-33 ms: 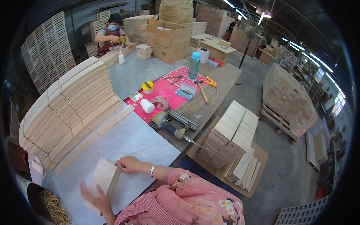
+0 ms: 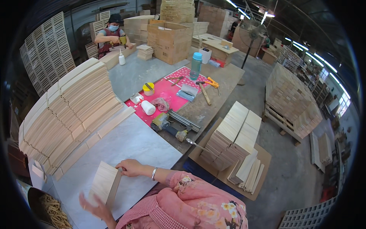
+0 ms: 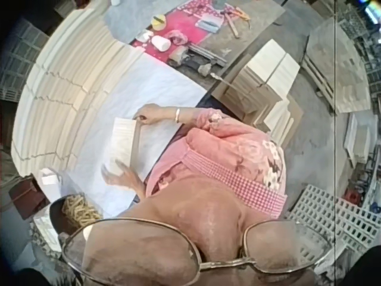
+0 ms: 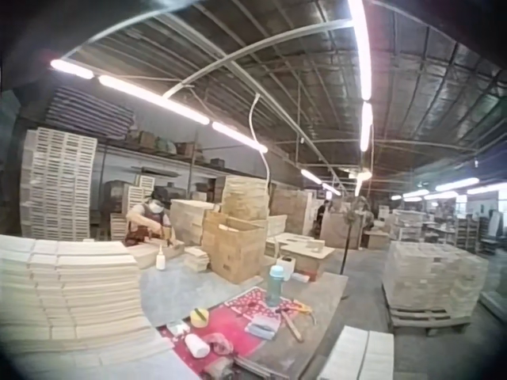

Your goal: Assembling wooden frames using glue and a pneumatic nail gun.

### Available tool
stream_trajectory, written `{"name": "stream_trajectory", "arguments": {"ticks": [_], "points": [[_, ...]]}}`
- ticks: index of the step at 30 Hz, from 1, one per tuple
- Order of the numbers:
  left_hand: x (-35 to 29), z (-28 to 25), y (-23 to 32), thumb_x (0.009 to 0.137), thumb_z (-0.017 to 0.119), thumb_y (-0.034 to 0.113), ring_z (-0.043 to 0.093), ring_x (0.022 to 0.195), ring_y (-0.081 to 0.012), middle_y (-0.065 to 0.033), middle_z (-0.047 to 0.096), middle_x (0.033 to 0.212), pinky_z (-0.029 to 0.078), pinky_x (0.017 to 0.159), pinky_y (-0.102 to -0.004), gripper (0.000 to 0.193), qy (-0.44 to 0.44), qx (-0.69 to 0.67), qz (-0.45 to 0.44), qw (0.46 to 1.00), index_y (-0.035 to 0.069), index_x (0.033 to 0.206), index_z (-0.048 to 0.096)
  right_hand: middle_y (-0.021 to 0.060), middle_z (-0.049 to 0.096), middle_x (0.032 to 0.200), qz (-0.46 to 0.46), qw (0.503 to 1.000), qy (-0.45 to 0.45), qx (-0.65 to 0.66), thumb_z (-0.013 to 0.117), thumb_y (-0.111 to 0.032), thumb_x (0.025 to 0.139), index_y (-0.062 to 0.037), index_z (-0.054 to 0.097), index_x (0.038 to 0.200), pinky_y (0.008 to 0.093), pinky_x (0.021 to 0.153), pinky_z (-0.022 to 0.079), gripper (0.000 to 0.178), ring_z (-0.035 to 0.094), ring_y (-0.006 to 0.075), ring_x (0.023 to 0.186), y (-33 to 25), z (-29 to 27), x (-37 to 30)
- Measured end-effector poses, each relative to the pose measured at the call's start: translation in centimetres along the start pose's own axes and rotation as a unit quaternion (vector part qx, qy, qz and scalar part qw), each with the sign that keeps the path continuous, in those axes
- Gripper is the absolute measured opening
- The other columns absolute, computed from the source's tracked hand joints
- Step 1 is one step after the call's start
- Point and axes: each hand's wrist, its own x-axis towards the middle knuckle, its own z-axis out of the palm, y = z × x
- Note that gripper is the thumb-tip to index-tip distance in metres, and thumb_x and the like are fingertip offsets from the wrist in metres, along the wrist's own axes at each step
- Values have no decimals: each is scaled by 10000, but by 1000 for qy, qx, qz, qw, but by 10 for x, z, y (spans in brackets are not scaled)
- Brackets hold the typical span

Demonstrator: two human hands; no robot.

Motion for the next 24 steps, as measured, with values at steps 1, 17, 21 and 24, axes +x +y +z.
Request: {"name": "stream_trajectory", "arguments": {"ticks": [1,17,21,24], "points": [[-11,-8,-18,959,593,145,518,1255,-366,-228,509,1419,430,1056,-428,482,35,-22,-66,997,1,1411,508,57,658,877,-3,1000,5,2,722,-97,803,-132,697,1216,346,678,471,415,592,227,721,1,0,1],[-77,-13,-236,1051,497,409,466,1301,-422,-306,488,1412,383,1110,-400,619,-52,-159,-196,966,-99,1403,462,131,636,927,-31,993,37,108,784,-182,760,-35,419,1391,364,709,495,744,600,269,751,-60,-4,-36],[22,-57,-133,1028,541,428,567,1136,-431,-288,569,1282,465,980,-427,586,7,-126,-118,985,-67,1342,522,111,630,745,-13,989,-12,149,761,-244,820,-12,419,1330,366,668,500,656,605,284,664,-107,-19,-50],[57,-60,-95,1007,562,356,595,1080,-407,-266,603,1235,489,931,-426,510,-24,-99,-132,986,-51,1315,555,96,633,705,-3,985,-1,173,707,-235,889,-4,521,1206,344,623,493,435,598,253,615,-95,5,-52]]}}
